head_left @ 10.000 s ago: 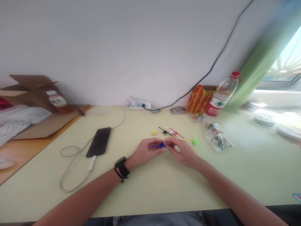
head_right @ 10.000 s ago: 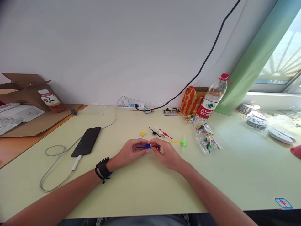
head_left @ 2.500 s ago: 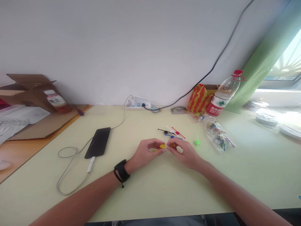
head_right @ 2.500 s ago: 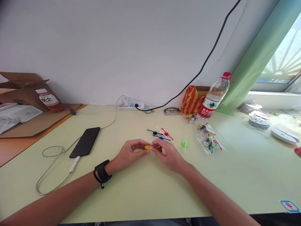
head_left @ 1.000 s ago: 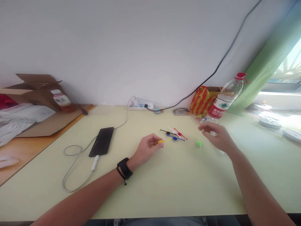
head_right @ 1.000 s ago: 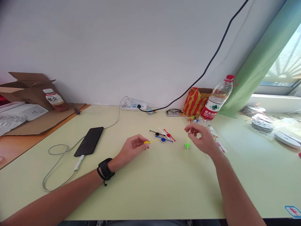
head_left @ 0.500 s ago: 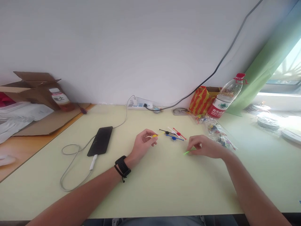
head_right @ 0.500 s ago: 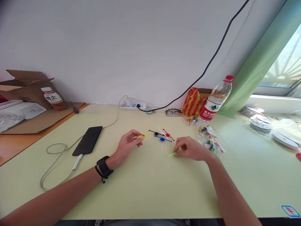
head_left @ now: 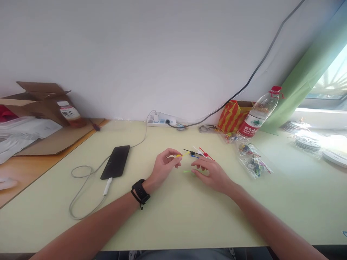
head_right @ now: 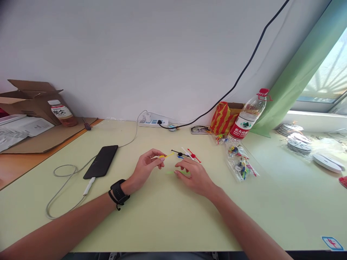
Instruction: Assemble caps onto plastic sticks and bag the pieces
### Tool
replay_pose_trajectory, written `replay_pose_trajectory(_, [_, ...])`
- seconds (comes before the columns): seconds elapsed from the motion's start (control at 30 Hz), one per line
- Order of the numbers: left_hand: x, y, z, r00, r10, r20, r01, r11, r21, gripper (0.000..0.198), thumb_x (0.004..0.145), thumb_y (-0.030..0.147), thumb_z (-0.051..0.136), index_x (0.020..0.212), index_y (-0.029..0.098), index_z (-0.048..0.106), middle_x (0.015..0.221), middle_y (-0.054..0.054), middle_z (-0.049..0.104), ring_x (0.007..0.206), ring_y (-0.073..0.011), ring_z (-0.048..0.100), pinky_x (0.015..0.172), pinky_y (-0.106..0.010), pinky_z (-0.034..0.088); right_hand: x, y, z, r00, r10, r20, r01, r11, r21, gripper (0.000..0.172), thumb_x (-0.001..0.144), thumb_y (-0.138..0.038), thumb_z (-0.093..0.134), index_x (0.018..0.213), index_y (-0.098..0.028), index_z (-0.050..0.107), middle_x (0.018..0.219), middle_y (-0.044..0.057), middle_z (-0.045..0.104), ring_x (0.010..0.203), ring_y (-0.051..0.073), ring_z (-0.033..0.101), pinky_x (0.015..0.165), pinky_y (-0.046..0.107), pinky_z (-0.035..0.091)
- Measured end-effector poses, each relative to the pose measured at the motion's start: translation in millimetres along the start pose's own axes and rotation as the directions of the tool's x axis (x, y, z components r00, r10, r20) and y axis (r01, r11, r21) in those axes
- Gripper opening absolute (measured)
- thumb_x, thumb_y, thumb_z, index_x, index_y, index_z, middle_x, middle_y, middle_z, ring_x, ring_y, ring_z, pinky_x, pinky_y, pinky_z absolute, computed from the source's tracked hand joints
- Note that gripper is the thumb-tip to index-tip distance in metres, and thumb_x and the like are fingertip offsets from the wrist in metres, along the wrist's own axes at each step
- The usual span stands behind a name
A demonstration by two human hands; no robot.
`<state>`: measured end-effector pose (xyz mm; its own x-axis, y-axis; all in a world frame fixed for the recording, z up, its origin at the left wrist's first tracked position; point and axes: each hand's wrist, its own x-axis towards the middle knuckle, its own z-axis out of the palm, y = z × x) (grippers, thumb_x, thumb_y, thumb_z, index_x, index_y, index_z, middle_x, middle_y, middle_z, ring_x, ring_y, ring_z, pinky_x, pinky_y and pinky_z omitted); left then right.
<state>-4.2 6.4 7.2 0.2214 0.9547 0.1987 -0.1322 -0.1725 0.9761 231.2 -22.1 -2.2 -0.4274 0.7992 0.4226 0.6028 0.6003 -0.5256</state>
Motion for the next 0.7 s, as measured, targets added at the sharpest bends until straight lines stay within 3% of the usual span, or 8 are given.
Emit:
replay_pose_trajectory(0.1, [-1,5,-0.3,0.991,-0.054,0.119,0.070,0.989,-0.134,0.026,0.094,0.042,0.065,0.101,0.018,0.073,0.112,-0.010,0.071,0.085,-0.0210,0.072,0.084,-0.038,0.058,-1,-2,-3,0.998,-0.010,-0.064,0.011,1.000,0.027,0.019,0.099,-0.033,0.058,0.114,-0.026,0.066,0.088,0.005,0.066,0.078,0.020,0.060,0.072,0.036,0.051])
replay_pose_trajectory(0.2, [-2,8,-0.8,0.979,-0.082,0.186,0.114,0.978,-0.174,0.026,0.092,0.040,0.070,0.106,0.019,0.074,0.112,-0.010,0.071,0.093,-0.0256,0.075,0.095,-0.044,0.057,-1,-5,-5,0.995,0.008,-0.100,-0.001,0.998,0.067,0.026,0.099,-0.034,0.057,0.124,-0.026,0.063,0.090,0.005,0.066,0.076,0.019,0.057,0.074,0.037,0.051])
replay_pose_trajectory(0.47, [-3,9,-0.9,0.980,0.021,0.198,-0.029,0.999,0.037,0.028,0.091,0.039,0.074,0.112,0.020,0.072,0.096,-0.007,0.071,0.090,-0.0182,0.067,0.087,-0.034,0.056,1,-23,-10,0.980,0.131,-0.151,-0.064,0.922,0.382,0.049,0.100,-0.037,0.055,0.148,-0.028,0.046,0.086,0.002,0.060,0.076,0.018,0.058,0.071,0.033,0.052])
replay_pose_trajectory(0.57, [-3,11,0.2,0.977,0.042,0.209,-0.049,0.998,0.030,0.026,0.090,0.038,0.075,0.108,0.019,0.072,0.101,-0.008,0.072,0.094,-0.0194,0.067,0.090,-0.035,0.056,0,-27,-10,0.979,0.165,-0.118,-0.096,0.889,0.449,0.062,0.099,-0.040,0.057,0.157,-0.029,0.035,0.088,0.002,0.059,0.077,0.018,0.058,0.072,0.033,0.053])
replay_pose_trajectory(0.7, [-4,13,1.8,0.972,0.076,0.224,-0.087,0.995,0.039,0.023,0.090,0.035,0.076,0.105,0.019,0.072,0.106,-0.009,0.071,0.098,-0.0199,0.067,0.090,-0.034,0.055,0,-31,-7,0.973,0.219,-0.067,-0.149,0.828,0.540,0.085,0.099,-0.041,0.058,0.165,-0.034,0.005,0.091,0.000,0.059,0.073,0.016,0.058,0.072,0.033,0.053])
